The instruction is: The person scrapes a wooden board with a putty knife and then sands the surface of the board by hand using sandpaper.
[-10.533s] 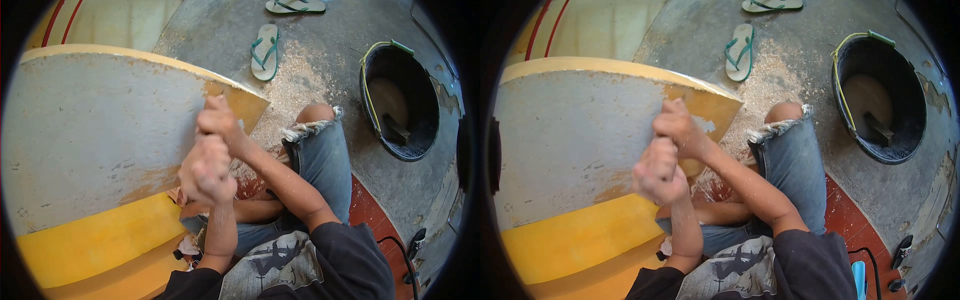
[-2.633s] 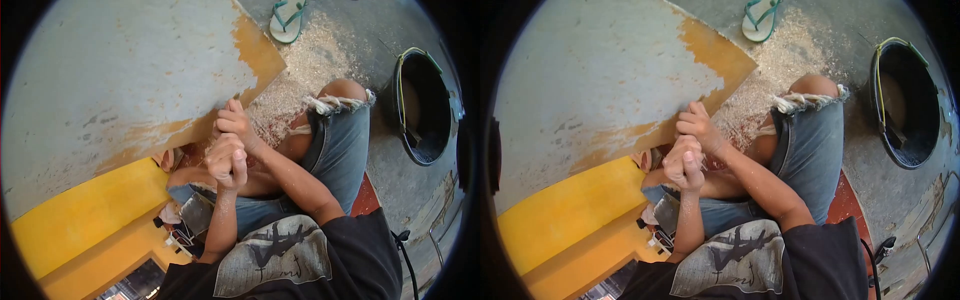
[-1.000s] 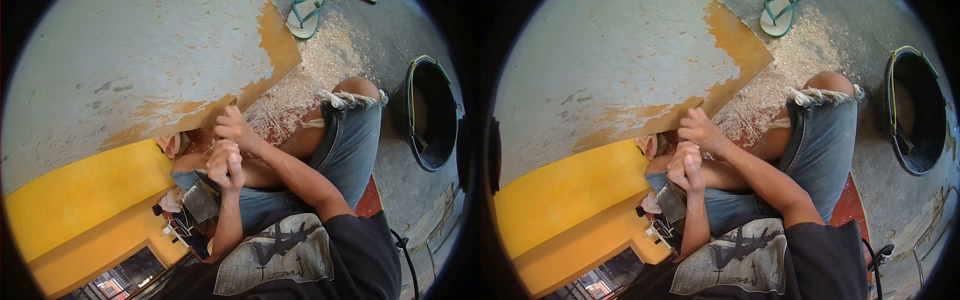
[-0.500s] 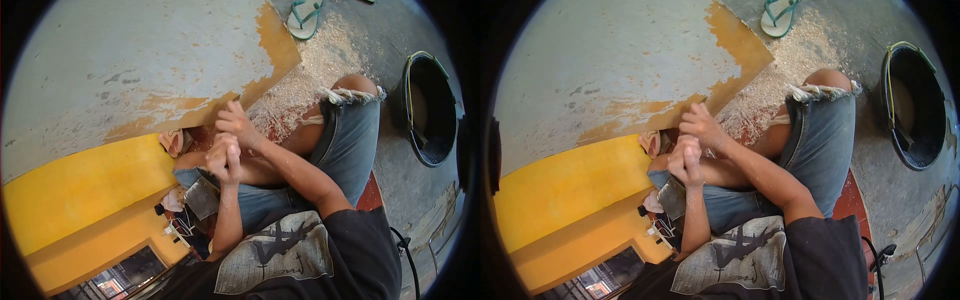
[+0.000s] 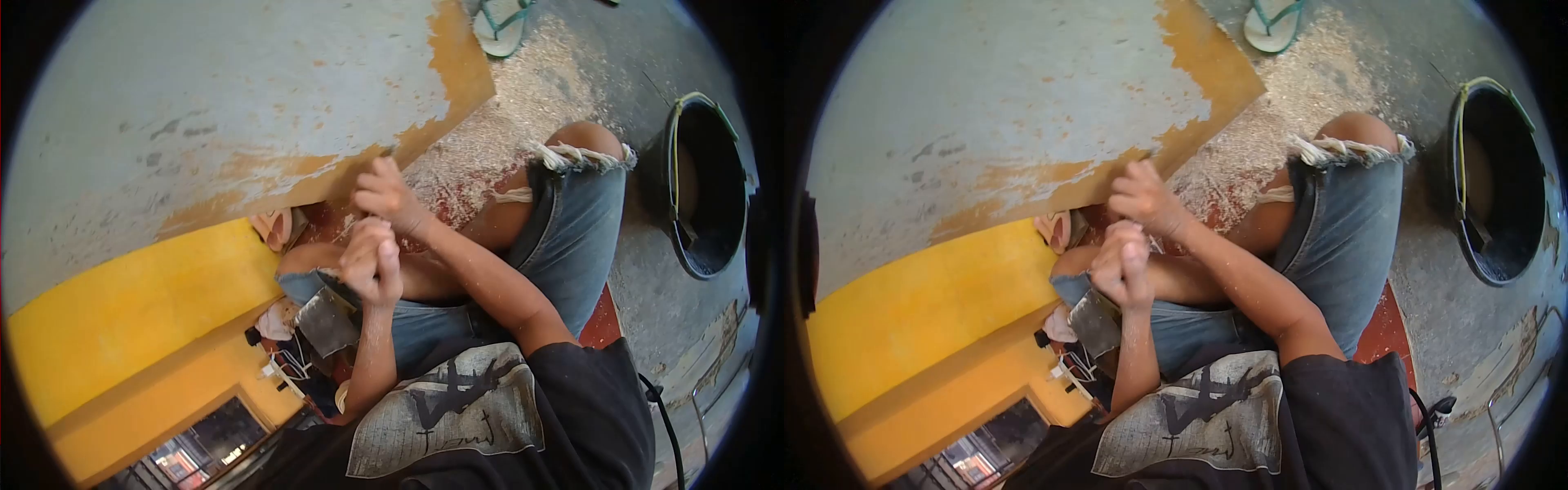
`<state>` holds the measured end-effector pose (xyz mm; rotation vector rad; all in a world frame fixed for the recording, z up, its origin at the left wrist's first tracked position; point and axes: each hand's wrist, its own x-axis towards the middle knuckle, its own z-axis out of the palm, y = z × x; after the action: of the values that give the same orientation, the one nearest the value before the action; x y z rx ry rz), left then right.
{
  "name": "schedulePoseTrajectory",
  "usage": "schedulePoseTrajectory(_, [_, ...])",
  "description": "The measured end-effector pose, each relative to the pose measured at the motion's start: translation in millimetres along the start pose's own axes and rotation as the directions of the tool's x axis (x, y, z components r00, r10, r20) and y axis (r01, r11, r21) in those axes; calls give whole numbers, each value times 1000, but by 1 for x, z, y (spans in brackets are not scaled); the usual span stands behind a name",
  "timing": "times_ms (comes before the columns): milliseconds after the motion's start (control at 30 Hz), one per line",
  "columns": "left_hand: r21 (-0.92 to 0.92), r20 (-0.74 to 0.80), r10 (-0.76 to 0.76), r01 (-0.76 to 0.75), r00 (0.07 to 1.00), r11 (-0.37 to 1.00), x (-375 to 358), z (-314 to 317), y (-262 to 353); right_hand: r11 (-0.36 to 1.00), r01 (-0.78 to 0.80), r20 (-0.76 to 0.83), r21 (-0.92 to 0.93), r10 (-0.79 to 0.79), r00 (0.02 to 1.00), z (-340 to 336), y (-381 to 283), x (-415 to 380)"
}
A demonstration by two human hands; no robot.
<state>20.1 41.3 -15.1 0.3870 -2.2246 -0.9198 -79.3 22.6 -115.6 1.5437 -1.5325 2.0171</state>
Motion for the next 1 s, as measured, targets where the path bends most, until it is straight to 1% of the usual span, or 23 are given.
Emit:
schedulePoseTrajectory(33, [3,-4,-10,10,1000,1000,1,2,-10,1000,15,-2,10,-15,1000,4,4,-4])
schedulePoseTrajectory(67, [-12,-5,-62,62,998,998,-1,2,-18,999,-22,30,-28,22,999,7,8,-9])
schedulePoseTrajectory(100, [-19,3,-62,62,998,998,-1,1,-11,995,-72,62,-74,76,995,6,7,-16])
schedulePoseTrajectory(133, [-7,13,-11,11,1000,1000,4,2,-3,997,-69,22,-40,70,997,4,-1,-6])
schedulePoseTrajectory(167, [13,21,27,-27,999,1000,5,1,3,996,-77,21,-49,78,997,-1,2,-5])
schedulePoseTrajectory(233, [35,-1,16,-16,1000,999,-2,0,0,1000,-27,40,-4,28,999,0,2,-5])
schedulePoseTrajectory(267, [15,5,-18,18,1000,1000,-7,-3,-9,993,-25,70,-113,33,997,8,11,-16])
schedulePoseTrajectory(300, [-12,18,-50,50,999,999,-7,-4,-16,993,-18,67,-114,26,997,6,8,-9])
schedulePoseTrajectory(367, [13,52,-36,35,998,999,-1,-4,-9,998,-46,54,-38,48,997,0,-5,-1])
schedulePoseTrajectory(400, [2,54,-7,7,998,1000,1,-3,-4,998,-50,55,-40,52,997,-1,-1,-3])
schedulePoseTrajectory(433, [-1,51,18,-18,999,1000,1,-3,1,998,-20,58,-59,23,998,-1,2,-5])
schedulePoseTrajectory(467, [-13,44,-20,21,999,1000,-6,-5,-2,997,15,61,-73,-11,998,0,3,-6])
schedulePoseTrajectory(500, [-10,37,-10,10,999,1000,-5,-7,-5,997,28,59,-71,-24,998,0,4,-2])
schedulePoseTrajectory(567, [-13,35,-15,16,999,1000,-9,-14,-8,998,-13,115,-59,20,993,1,-3,-4])
schedulePoseTrajectory(667, [4,36,9,-9,999,1000,-2,-9,2,998,-42,69,-37,45,997,0,-10,1])
schedulePoseTrajectory(700, [7,33,9,-10,999,1000,-6,-9,-4,999,-40,70,-33,42,997,2,-7,-6])
schedulePoseTrajectory(767, [-46,67,-120,123,991,991,-5,-7,-29,994,-82,28,-79,84,996,6,14,-18])
schedulePoseTrajectory(800, [-45,50,-93,96,994,994,3,-3,-27,990,-124,27,-68,126,992,3,10,-13])
schedulePoseTrajectory(833, [-57,54,-83,86,995,995,10,0,-23,989,-120,22,-83,122,992,1,8,-7])
schedulePoseTrajectory(900, [-33,2,67,-67,998,997,16,0,-6,991,-118,-43,-66,116,992,-1,-2,6])
schedulePoseTrajectory(933, [-34,8,85,-85,996,996,23,1,13,995,-85,-49,-52,83,995,-8,-11,18])
schedulePoseTrajectory(967, [-31,8,85,-85,996,996,22,5,10,995,-85,-50,-49,82,995,-9,-5,17])
schedulePoseTrajectory(1000, [-20,-2,54,-54,999,998,19,9,5,995,-78,-55,-63,75,996,-10,1,12])
